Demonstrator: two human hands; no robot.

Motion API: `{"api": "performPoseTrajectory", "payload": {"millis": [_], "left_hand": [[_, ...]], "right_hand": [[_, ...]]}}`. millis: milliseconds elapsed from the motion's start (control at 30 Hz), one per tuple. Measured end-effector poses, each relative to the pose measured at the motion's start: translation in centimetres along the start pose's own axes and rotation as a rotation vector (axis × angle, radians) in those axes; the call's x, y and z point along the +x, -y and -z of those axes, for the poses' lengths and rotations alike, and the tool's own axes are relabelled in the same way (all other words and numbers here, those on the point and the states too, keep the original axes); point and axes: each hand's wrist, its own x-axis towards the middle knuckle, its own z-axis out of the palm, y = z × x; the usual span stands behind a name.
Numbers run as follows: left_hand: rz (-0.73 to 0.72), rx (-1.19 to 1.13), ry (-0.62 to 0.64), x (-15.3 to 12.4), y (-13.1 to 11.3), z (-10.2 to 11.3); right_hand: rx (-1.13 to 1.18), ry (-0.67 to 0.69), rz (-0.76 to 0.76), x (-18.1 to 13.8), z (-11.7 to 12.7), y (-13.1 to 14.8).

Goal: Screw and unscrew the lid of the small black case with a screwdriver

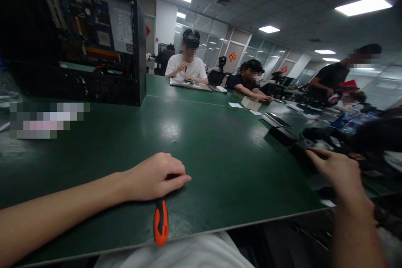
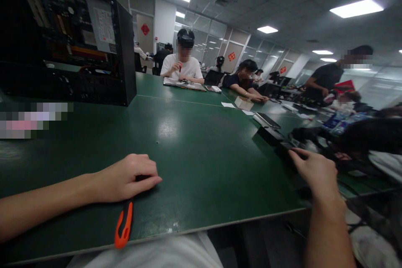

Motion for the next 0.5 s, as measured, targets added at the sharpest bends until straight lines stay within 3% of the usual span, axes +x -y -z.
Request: {"api": "performPoseTrajectory", "payload": {"millis": [267,500], "left_hand": [[-0.010,0.010,0.017,0.0,0.0,0.0],[-0.003,0.000,0.014,0.0,0.2,-0.1]], "right_hand": [[-0.038,0.043,0.020,-0.1,0.4,1.0],[-0.063,0.073,0.061,1.4,-1.5,-0.3]]}}
